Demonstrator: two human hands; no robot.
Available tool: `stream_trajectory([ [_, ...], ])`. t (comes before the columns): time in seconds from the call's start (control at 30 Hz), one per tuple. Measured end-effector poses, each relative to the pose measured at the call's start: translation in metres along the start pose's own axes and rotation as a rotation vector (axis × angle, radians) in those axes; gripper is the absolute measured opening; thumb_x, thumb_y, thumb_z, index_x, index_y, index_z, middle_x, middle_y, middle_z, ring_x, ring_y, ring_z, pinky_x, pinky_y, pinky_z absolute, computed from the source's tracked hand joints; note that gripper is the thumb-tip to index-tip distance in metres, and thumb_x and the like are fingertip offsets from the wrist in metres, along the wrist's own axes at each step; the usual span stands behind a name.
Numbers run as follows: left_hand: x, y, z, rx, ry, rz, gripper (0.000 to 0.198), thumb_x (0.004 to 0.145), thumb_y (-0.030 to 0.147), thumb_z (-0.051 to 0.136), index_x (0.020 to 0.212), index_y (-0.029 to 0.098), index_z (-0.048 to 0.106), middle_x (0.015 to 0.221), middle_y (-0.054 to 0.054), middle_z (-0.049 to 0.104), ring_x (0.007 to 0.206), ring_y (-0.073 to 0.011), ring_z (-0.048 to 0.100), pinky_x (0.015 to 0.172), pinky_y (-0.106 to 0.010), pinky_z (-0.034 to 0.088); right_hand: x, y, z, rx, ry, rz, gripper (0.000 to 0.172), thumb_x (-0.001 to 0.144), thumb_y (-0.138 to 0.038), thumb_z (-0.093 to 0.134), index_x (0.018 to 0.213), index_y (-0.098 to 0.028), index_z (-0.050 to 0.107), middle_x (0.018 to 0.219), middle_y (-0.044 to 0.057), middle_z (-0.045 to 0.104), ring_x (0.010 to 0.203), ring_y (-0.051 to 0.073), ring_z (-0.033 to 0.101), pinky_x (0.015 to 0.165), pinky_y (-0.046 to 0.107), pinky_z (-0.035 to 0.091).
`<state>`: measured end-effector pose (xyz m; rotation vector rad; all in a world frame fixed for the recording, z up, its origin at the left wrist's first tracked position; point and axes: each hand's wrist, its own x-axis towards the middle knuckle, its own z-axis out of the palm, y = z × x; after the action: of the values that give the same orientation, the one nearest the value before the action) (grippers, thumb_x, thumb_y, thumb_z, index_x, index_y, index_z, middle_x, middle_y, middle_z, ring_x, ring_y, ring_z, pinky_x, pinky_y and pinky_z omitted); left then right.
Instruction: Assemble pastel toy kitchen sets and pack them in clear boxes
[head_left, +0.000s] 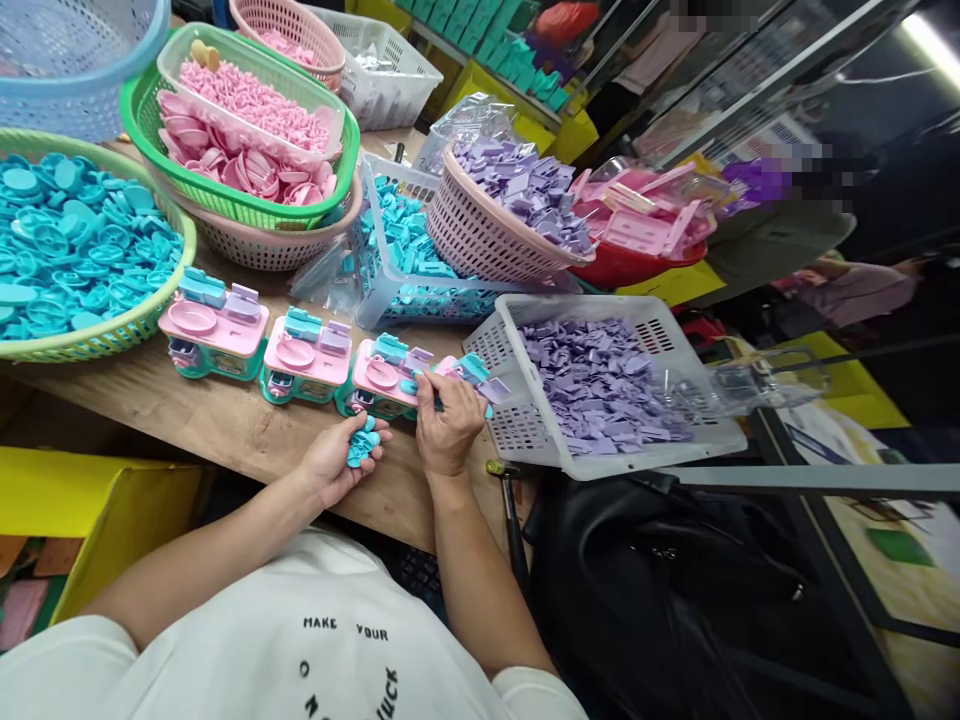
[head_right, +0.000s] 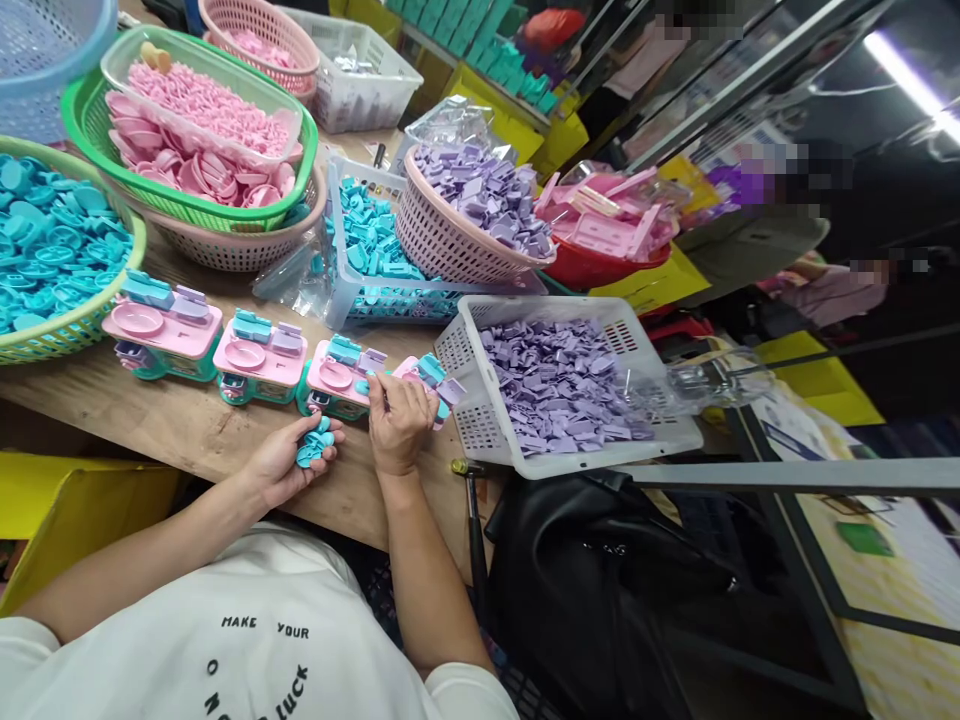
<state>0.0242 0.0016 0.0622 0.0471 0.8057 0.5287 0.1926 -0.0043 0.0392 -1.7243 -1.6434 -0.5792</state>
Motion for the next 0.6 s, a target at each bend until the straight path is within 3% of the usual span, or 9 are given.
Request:
stream_trajectory([
  [0.33, -0.004, 0.001, -0.008, 0.140, -0.010, 0.160, 0.024, 0.099, 0.019, 0.048, 0.086, 0.007, 0.065, 0.076, -0.008, 0.066, 0.048, -0.0059, 0.055, 0.037, -0.013, 0.037, -0.002, -0.001, 0.001, -0.003, 0.055, -0.018, 0.028, 0.101, -0.040, 0.053, 0.091, -0.021, 0.073, 0.084, 0.004, 0.075, 0.077, 0.018, 0.063, 0.080, 0.033, 0.038],
  [0.5, -0.006, 0.001, -0.015, 0.332, -0.111, 0.407, 0.023, 0.090, 0.032, 0.065, 0.087, 0.010, 0.065, 0.078, -0.006, 0.066, 0.051, -0.0059, 0.054, 0.041, -0.013, 0.032, -0.002, -0.002, -0.001, 0.013, 0.027, -0.024, 0.026, 0.100, -0.039, 0.054, 0.093, -0.023, 0.073, 0.086, 0.004, 0.074, 0.078, 0.018, 0.062, 0.082, 0.034, 0.037],
  [0.6, -0.008, 0.005, -0.021, 0.480, -0.111, 0.614, 0.025, 0.090, 0.036, 0.063, 0.096, 0.012, 0.065, 0.081, -0.003, 0.064, 0.054, -0.0059, 0.053, 0.046, -0.014, 0.035, -0.002, -0.003, -0.004, 0.024, 0.010, -0.078, 0.019, 0.098, -0.036, 0.059, 0.094, -0.025, 0.073, 0.089, 0.003, 0.075, 0.081, 0.018, 0.062, 0.083, 0.035, 0.035],
])
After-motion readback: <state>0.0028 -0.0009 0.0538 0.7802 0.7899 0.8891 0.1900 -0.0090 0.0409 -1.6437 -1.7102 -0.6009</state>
